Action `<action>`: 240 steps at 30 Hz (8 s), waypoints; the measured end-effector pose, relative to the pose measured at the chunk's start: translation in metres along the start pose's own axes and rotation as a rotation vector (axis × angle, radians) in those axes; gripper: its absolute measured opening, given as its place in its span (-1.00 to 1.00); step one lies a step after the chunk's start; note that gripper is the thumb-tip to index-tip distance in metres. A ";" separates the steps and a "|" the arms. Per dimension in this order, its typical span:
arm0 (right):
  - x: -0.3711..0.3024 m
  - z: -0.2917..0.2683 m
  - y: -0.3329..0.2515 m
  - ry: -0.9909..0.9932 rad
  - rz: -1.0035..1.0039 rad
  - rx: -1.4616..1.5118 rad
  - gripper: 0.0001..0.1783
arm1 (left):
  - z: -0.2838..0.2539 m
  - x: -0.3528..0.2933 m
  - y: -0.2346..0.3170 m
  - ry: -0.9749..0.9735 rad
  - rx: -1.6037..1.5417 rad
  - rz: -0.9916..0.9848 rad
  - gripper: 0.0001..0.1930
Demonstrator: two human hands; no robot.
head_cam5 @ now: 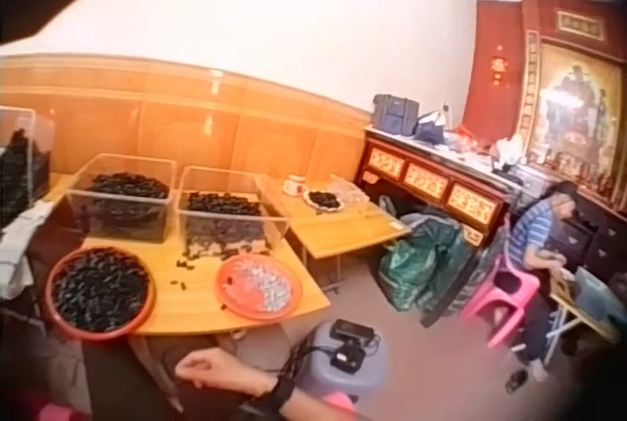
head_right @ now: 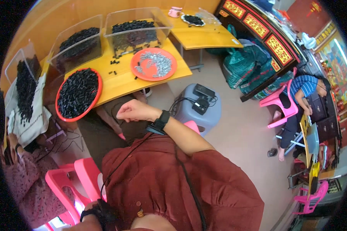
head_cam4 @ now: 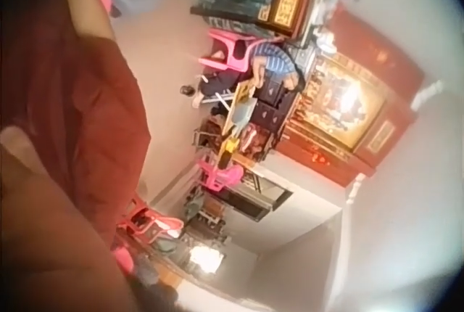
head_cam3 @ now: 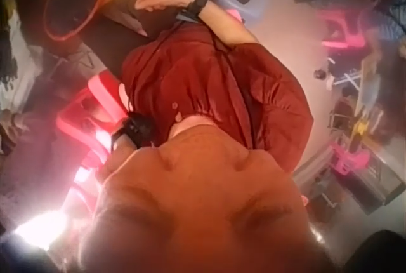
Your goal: The person assembles small components by picking up plastic parts and metal pins from the table and trays and inserting the pins into the plastic parts by hand.
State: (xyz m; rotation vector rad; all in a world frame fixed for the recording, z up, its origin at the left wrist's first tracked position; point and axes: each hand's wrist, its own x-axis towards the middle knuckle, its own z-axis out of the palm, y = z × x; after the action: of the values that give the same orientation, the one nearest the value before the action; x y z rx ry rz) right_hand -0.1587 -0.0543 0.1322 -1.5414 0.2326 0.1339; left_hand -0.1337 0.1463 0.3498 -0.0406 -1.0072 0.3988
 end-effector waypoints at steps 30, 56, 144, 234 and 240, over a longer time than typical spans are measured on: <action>0.041 -0.100 -0.034 0.452 -0.573 -1.814 -0.87 | -0.156 -0.132 -0.015 0.208 0.653 -1.518 -0.91; 0.021 -0.158 -0.031 0.736 -0.200 -1.173 -0.83 | -0.162 -0.146 -0.017 0.355 0.476 -1.682 -0.82; -0.016 0.048 -0.079 0.626 -0.826 -0.784 -0.75 | -0.142 -0.127 -0.010 0.503 0.376 -1.554 -0.78; -0.041 0.056 -0.097 0.606 -0.789 -0.685 -0.85 | -0.116 -0.106 -0.002 0.615 0.164 -1.480 -0.77; -0.036 0.054 -0.092 0.650 -0.885 -0.771 -0.85 | -0.114 -0.104 -0.002 0.620 0.145 -1.486 -0.78</action>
State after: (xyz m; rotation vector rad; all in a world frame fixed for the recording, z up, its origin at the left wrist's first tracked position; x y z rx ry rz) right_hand -0.1687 -0.0004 0.2303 -2.2777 -0.0280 -1.1024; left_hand -0.0875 0.1260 0.2043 0.6486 -0.1976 -0.8684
